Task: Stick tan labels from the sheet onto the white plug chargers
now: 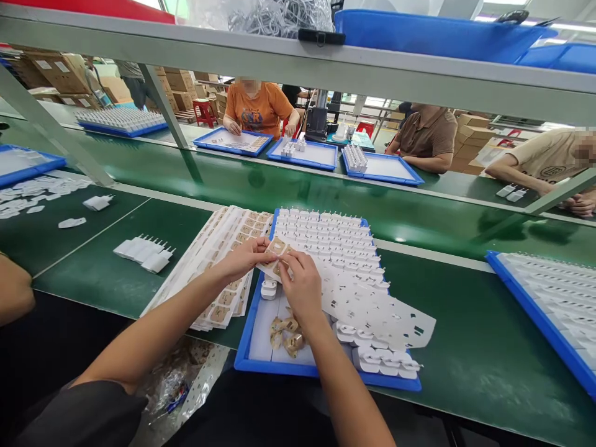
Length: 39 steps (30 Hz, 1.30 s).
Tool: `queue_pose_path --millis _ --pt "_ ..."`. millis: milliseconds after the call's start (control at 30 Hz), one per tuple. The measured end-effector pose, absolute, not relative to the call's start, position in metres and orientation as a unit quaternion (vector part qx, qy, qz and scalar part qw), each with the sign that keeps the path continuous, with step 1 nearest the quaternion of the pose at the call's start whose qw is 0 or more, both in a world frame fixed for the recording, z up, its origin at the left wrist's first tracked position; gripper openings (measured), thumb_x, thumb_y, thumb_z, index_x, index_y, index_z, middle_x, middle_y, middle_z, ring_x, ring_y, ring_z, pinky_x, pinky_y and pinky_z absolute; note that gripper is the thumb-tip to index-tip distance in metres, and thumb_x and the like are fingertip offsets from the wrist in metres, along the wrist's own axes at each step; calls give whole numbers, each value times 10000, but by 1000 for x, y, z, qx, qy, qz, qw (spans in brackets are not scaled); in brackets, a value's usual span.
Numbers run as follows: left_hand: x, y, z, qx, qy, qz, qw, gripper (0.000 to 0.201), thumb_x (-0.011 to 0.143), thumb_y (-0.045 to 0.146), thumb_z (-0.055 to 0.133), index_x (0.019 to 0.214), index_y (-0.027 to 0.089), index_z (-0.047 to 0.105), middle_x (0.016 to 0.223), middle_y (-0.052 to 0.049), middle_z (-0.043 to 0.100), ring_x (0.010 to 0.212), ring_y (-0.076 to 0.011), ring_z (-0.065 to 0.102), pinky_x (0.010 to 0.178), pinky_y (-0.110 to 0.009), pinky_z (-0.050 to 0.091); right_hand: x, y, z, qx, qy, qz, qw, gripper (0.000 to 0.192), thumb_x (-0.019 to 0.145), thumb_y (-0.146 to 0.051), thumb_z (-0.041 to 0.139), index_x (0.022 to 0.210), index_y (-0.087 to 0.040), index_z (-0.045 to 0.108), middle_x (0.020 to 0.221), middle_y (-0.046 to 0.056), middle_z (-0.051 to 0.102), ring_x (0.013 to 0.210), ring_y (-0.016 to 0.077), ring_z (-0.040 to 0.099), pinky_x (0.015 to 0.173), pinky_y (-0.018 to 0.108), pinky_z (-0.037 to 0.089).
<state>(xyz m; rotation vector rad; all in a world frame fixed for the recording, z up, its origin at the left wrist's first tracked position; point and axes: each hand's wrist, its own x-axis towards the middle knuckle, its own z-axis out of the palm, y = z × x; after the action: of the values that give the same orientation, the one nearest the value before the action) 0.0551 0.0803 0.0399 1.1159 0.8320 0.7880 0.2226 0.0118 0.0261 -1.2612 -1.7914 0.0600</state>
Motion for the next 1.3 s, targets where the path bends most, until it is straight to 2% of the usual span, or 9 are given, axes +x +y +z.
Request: queue_pose_path --millis 300,500,633,767,867,1000,1133,1200,1300 --pt "57 81 37 511 402 352 673 539 532 446 894 797 187 502 652 37 625 524 -95 555 510 -211 354 223 14 24 -504 -727 20 466 119 949 -164 574 941 -231 672 994 85 702 958 249 654 863 404 544" --pt "61 93 34 567 444 358 594 455 611 459 818 801 194 501 692 13 624 599 -148 595 580 -269 447 228 7 29 -489 -727 32 481 116 980 -184 531 931 -219 631 942 81 682 920 233 642 830 384 542" --pt "61 99 36 617 486 381 487 315 680 330 792 842 183 566 834 -31 640 861 -239 628 855 -417 500 239 -16 36 -498 -702 43 508 90 990 -179 523 990 -217 605 939 65 684 868 200 641 737 331 542" --pt "56 73 39 729 486 396 274 358 797 309 747 1108 194 612 1194 -108 616 1220 -322 510 1106 -530 362 252 -52 34 -521 -669 86 523 78 969 -167 567 966 -223 620 921 41 701 836 183 664 757 319 541" --pt "51 37 32 851 416 314 64 357 882 407 700 1166 205 622 1306 -147 575 1207 -349 518 1051 -540 425 261 -77 27 -534 -655 120 521 93 952 -150 592 928 -232 630 880 25 696 845 180 679 775 307 542" --pt "44 2 6 897 383 217 -27 425 809 285 795 1185 223 607 1486 -175 469 1215 -374 534 972 -527 491 266 -97 13 -535 -654 151 514 98 931 -141 631 941 -238 638 870 19 693 831 173 682 766 289 549" --pt "34 -9 -15 874 402 269 38 181 896 145 654 1054 216 601 1397 -146 570 1191 -315 574 987 -490 496 263 -105 3 -529 -648 193 512 101 923 -153 649 967 -242 665 830 8 694 738 157 663 696 268 550" --pt "31 -14 -19 831 420 332 152 106 916 198 650 993 221 580 1219 -109 666 1110 -278 619 942 -447 520 259 -107 1 -521 -643 225 514 88 924 -166 647 963 -238 678 804 8 695 707 157 658 663 265 548" --pt "34 -28 -16 680 447 433 388 286 850 337 752 995 230 530 1095 -73 687 1007 -241 666 816 -357 555 249 -108 5 -488 -636 295 521 68 928 -182 636 913 -227 686 812 27 705 734 175 673 665 277 552"
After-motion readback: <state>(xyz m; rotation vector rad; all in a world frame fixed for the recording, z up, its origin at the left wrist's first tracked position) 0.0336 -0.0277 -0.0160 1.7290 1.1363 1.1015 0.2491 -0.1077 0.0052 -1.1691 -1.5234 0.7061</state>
